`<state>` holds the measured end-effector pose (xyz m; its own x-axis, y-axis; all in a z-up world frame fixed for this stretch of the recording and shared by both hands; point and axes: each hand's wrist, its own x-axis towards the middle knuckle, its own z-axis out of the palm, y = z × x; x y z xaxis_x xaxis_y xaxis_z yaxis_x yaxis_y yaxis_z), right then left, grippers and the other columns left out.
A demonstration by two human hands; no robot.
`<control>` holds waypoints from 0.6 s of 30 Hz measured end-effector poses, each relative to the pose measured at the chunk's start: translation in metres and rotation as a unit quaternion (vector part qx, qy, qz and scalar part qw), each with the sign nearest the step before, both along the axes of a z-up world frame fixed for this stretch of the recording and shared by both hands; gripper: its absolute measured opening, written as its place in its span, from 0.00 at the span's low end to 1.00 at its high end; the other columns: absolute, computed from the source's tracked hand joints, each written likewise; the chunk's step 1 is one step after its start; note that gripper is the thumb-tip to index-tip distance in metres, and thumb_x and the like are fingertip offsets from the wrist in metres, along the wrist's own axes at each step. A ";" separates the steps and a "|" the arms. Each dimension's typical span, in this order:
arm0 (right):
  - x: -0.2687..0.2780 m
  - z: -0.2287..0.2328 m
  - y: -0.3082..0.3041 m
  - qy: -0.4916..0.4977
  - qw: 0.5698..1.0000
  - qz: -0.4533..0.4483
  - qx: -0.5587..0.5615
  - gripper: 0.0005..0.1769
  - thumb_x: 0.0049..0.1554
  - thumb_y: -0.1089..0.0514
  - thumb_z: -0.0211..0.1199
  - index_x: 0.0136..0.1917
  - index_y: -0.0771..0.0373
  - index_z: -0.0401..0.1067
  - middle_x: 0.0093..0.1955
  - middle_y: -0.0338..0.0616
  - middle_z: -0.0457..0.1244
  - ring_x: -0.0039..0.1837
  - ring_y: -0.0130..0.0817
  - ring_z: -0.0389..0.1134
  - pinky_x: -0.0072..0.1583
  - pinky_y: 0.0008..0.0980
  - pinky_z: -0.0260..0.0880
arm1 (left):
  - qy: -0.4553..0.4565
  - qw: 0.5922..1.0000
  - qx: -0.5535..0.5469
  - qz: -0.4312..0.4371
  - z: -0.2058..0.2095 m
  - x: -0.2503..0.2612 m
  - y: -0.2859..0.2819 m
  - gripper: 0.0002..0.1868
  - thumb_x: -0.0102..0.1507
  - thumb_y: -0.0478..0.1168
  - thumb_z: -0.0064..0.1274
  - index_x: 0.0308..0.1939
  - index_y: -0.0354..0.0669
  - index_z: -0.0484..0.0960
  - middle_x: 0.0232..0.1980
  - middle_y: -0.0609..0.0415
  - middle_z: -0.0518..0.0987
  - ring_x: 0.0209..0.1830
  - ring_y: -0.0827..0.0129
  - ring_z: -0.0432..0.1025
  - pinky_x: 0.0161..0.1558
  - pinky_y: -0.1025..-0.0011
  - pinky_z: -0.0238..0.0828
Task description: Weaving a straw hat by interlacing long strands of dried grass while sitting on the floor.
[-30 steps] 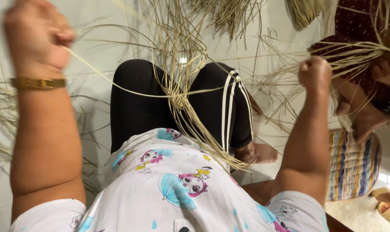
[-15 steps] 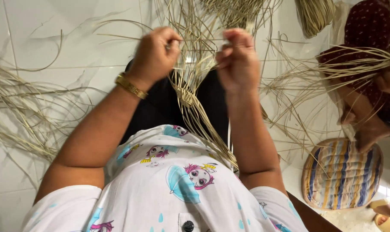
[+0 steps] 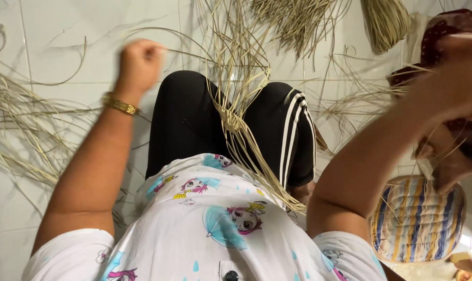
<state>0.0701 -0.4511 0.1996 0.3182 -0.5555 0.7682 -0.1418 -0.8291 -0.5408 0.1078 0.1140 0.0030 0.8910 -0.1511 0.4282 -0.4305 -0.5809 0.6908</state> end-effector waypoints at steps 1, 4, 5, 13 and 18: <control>0.011 0.020 0.055 0.001 1.000 0.000 0.001 0.11 0.48 0.55 0.61 0.28 0.47 0.82 0.28 0.28 0.77 0.29 0.16 0.78 0.31 0.15 0.84 | 0.001 1.000 0.001 0.000 0.035 -0.016 -0.033 0.10 0.67 0.29 0.50 0.43 0.37 0.88 0.42 0.47 0.85 0.42 0.57 0.78 0.46 0.61 0.73; -0.009 0.027 0.195 0.300 0.863 0.403 -0.041 0.22 0.61 0.80 0.52 0.48 0.58 0.80 0.51 0.42 0.73 0.45 0.22 0.72 0.42 0.13 0.76 | 0.335 0.889 -0.296 -0.093 0.117 -0.051 -0.108 0.16 0.66 0.50 0.59 0.55 0.51 0.86 0.34 0.68 0.82 0.29 0.85 0.69 0.35 0.85 0.73; -0.016 0.020 0.218 0.329 0.817 0.470 -0.058 0.12 0.60 0.71 0.62 0.48 0.58 0.82 0.47 0.42 0.74 0.43 0.26 0.73 0.44 0.21 0.78 | 0.351 0.858 -0.361 -0.102 0.124 -0.056 -0.118 0.21 0.63 0.51 0.60 0.56 0.47 0.84 0.49 0.58 0.81 0.30 0.84 0.71 0.35 0.86 0.75; -0.022 -0.039 0.253 0.291 0.692 0.655 0.085 0.09 0.56 0.66 0.66 0.49 0.56 0.83 0.43 0.43 0.72 0.51 0.45 0.76 0.54 0.41 0.75 | 0.513 0.624 -0.584 -0.079 0.084 -0.046 -0.118 0.09 0.64 0.51 0.61 0.43 0.56 0.87 0.43 0.59 0.87 0.45 0.69 0.81 0.53 0.63 0.76; -0.033 -0.061 0.206 0.322 0.472 0.798 0.191 0.05 0.59 0.60 0.61 0.41 0.58 0.73 0.68 0.45 0.63 0.67 0.39 0.65 0.67 0.43 0.66 | 0.395 0.651 -0.644 0.076 0.044 -0.001 -0.044 0.09 0.66 0.44 0.57 0.35 0.44 0.84 0.36 0.56 0.83 0.26 0.70 0.74 0.30 0.75 0.69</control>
